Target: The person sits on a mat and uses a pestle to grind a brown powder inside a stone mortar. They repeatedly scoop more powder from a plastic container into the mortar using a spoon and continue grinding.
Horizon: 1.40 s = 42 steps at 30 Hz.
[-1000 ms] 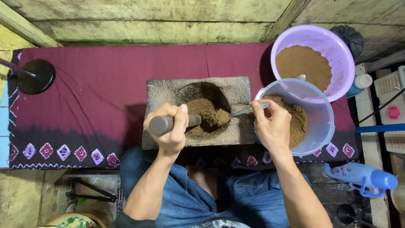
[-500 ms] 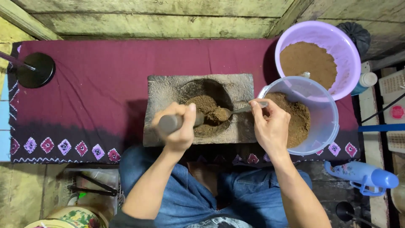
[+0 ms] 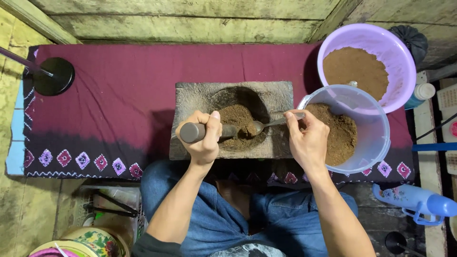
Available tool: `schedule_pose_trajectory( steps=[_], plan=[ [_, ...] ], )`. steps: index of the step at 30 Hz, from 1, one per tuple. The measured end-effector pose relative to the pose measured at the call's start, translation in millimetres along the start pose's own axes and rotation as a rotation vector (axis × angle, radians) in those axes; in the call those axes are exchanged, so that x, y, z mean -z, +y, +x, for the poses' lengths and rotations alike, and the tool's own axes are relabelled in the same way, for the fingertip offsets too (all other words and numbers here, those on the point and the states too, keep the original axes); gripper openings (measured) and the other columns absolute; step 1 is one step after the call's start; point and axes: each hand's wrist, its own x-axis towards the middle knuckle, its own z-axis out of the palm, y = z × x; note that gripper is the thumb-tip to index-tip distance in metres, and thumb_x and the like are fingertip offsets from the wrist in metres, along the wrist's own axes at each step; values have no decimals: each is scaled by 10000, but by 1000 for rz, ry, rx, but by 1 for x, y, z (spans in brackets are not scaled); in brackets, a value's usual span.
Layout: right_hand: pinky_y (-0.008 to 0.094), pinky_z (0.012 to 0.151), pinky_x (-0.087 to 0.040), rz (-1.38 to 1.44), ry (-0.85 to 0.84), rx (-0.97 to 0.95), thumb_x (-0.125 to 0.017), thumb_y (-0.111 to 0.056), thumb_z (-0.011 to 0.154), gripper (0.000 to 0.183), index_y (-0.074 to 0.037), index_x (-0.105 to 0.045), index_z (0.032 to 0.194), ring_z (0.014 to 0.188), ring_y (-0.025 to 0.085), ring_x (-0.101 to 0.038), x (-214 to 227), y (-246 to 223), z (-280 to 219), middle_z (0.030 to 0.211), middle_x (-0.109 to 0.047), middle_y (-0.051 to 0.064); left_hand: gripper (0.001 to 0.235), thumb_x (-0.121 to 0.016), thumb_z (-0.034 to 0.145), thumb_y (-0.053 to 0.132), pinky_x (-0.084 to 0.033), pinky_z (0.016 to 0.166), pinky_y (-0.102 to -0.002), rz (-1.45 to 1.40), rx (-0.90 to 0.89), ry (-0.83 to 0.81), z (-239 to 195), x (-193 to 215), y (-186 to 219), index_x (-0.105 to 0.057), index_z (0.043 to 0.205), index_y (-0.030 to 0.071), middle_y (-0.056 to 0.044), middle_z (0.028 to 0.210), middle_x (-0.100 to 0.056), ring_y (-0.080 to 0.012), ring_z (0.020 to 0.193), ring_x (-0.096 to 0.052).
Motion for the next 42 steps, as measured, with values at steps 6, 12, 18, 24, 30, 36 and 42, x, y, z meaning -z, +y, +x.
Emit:
schedule_pose_trajectory(
  steps=[6, 12, 18, 24, 30, 36, 42],
  plan=[
    [436, 760, -565, -6, 7, 2, -667, -123, 1008, 140, -94, -802, 1032, 882, 294, -756, 1, 6, -1, 848, -763, 175, 404, -622, 868, -141, -435, 424, -259, 18, -80, -13, 8, -2, 47, -492, 542, 58, -27, 382, -405, -127, 336, -440],
    [434, 811, -572, -15, 3, 53, -636, -110, 1029, 163, -90, -796, 1048, 912, 307, -759, 7, -2, -3, 878, -771, 176, 400, -535, 918, -155, -398, 361, -272, -173, -201, -135, 21, -8, 101, -434, 591, 52, -44, 390, -377, -145, 313, -374],
    [460, 805, -585, -38, 6, 181, -644, -73, 1035, 156, -49, -798, 1053, 900, 385, -755, 3, 4, -2, 881, -769, 203, 387, -683, 844, -146, -389, 436, -229, 143, -89, -59, 0, -2, -13, -469, 604, 69, -11, 428, -448, -64, 405, -434],
    [382, 655, -608, -92, -13, 640, -704, -18, 948, 144, -69, -777, 1062, 769, 302, -757, -2, 5, -20, 911, -777, 102, 422, -615, 911, -142, -368, 386, -226, -45, 24, 32, -3, -4, -10, -463, 578, 69, -1, 396, -369, -74, 338, -360],
    [319, 714, -599, -176, 134, 760, -695, -71, 973, 153, -105, -795, 1084, 784, 229, -742, 10, 2, -42, 1029, -790, 41, 437, -600, 934, -135, -378, 400, -233, -60, 0, -52, -9, 3, 0, -458, 573, 67, -16, 397, -387, -94, 332, -389],
    [354, 767, -512, -166, 488, 497, -600, 33, 1084, 132, 104, -702, 1128, 822, 275, -668, 30, 7, -75, 1063, -750, 202, 358, -583, 958, 66, -338, 399, -277, 68, 93, 15, -15, -10, 21, -406, 649, 98, -24, 478, -395, -148, 386, -458],
    [381, 768, -533, -240, 525, 517, -614, 64, 1061, 131, 113, -700, 1147, 809, 290, -670, 22, 14, -90, 1044, -743, 220, 257, -498, 948, -3, -296, 416, -289, -38, -53, -3, -5, -29, 77, -385, 738, 93, -33, 485, -302, -147, 387, -375]
  ],
)
